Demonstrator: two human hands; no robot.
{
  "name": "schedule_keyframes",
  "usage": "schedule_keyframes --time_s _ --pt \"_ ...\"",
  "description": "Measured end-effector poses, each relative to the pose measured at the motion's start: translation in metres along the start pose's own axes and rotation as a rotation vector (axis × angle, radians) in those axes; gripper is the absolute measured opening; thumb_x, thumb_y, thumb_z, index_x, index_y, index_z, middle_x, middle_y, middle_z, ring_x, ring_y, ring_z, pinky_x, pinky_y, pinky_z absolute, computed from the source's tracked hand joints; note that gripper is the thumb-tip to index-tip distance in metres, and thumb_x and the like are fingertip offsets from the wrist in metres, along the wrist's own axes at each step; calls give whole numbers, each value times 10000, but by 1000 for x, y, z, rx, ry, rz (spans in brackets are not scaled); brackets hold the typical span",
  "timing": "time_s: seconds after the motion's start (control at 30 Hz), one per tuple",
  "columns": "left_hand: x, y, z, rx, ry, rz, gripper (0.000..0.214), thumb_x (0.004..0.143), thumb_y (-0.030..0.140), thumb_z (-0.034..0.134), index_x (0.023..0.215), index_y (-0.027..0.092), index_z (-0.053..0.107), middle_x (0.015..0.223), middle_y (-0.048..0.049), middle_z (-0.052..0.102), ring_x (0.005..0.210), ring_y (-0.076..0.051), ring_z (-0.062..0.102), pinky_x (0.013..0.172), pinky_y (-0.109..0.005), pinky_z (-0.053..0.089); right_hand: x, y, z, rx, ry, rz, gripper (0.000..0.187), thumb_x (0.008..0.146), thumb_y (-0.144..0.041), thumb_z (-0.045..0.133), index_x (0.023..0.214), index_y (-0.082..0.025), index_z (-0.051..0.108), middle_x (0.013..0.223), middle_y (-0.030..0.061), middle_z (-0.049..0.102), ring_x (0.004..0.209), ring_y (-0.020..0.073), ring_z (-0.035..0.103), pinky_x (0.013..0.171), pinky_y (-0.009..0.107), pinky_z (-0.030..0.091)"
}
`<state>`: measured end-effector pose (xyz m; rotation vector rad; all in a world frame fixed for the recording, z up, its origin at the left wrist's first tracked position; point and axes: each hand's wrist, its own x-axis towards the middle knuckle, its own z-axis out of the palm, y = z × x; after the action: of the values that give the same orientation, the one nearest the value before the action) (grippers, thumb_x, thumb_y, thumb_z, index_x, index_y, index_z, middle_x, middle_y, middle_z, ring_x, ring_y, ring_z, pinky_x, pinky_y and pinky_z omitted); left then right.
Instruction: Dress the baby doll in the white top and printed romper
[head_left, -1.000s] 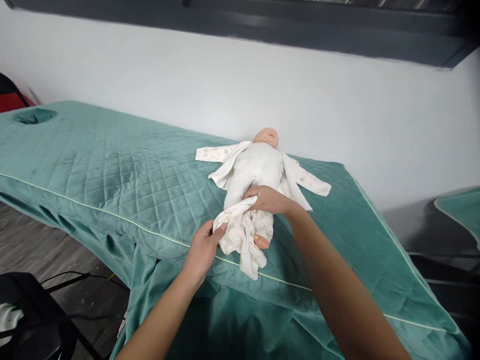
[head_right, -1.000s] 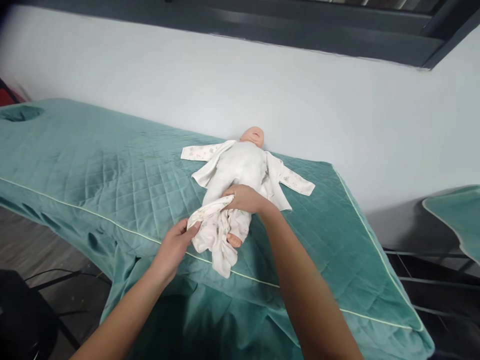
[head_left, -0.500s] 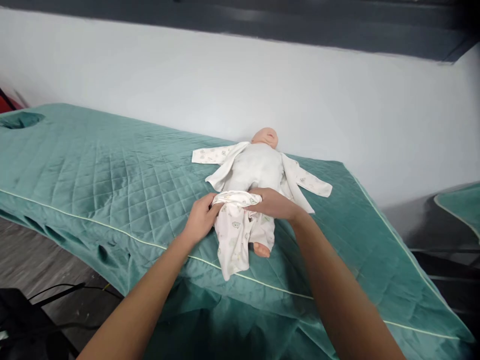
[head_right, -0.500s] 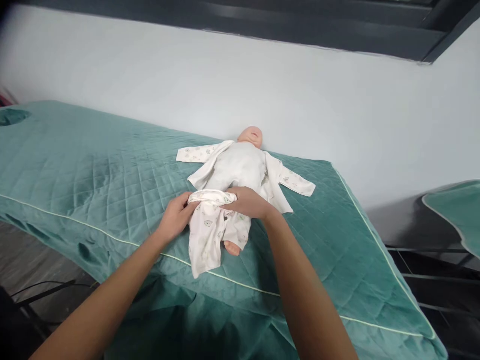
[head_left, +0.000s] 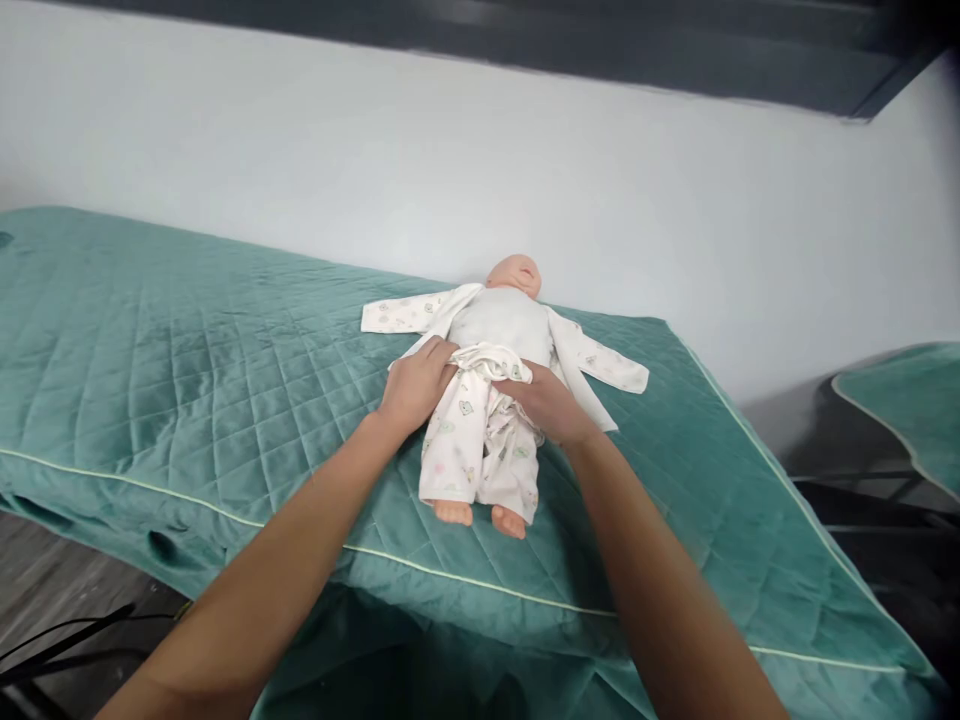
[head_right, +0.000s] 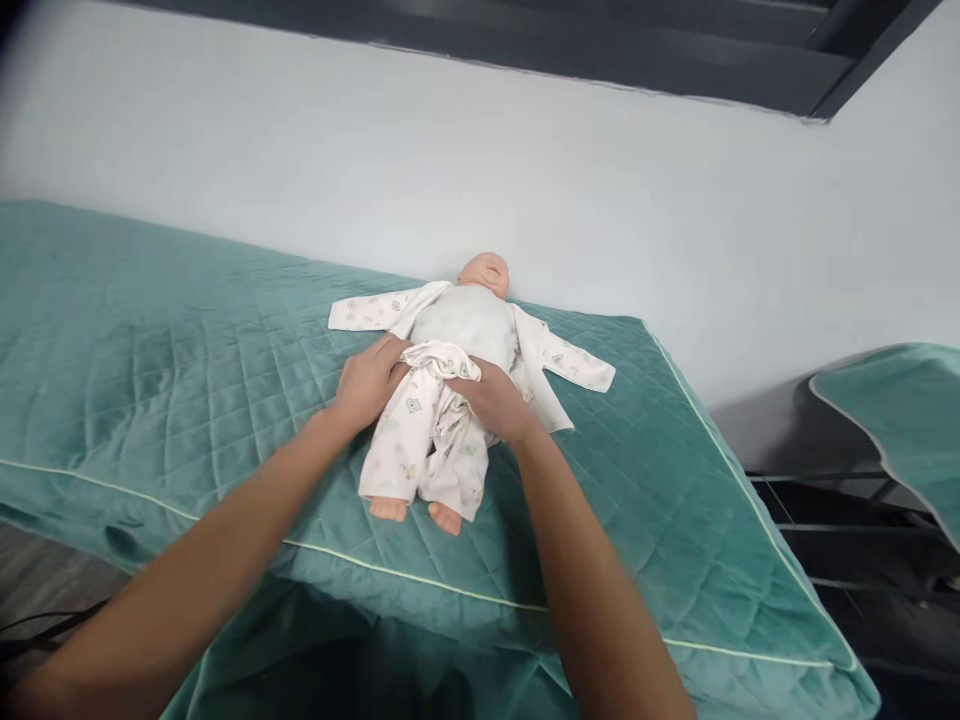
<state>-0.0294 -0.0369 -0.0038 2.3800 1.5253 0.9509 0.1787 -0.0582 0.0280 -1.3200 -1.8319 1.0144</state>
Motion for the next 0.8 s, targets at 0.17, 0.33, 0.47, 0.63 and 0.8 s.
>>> schedule_keyframes --time_s 0.17,0.33,0.47,0.63,0.8 --pt "-8 -3 11 -245 98 -54 206 945 264 481 990 168 658 964 -57 660 918 -192 591 804 -291 423 -10 4 0 -75 89 -4 245 809 -404 696 935 -198 660 920 28 695 892 221 614 825 345 483" --pt "-9 -9 11 -650 92 -200 228 889 387 577 831 176 640 821 -3 635 772 -156 545 716 -264 424 -11 4 -18 273 111 -42 306 824 -493 708 946 -215 677 896 27 708 776 162 619 701 289 480" --pt "-9 -15 15 -890 207 -441 477 920 549 499 631 173 547 654 9 548 663 -133 487 627 -257 403 -4 12 -15 337 256 -27 248 892 -455 632 842 -218 687 809 30 723 683 146 599 646 289 451" --pt "-5 -20 18 -987 63 -452 146 775 281 666 857 164 696 812 1 667 779 -147 579 712 -245 446 -17 18 -5 156 274 -94 133 806 -348 746 828 -222 709 787 13 685 712 153 561 640 291 413" --pt "-6 -18 10 -903 -125 -283 209 670 156 692 878 170 676 837 21 635 770 -117 548 699 -215 410 -30 21 -15 109 194 -136 195 814 -375 756 923 -222 702 887 21 671 787 162 545 689 299 404"
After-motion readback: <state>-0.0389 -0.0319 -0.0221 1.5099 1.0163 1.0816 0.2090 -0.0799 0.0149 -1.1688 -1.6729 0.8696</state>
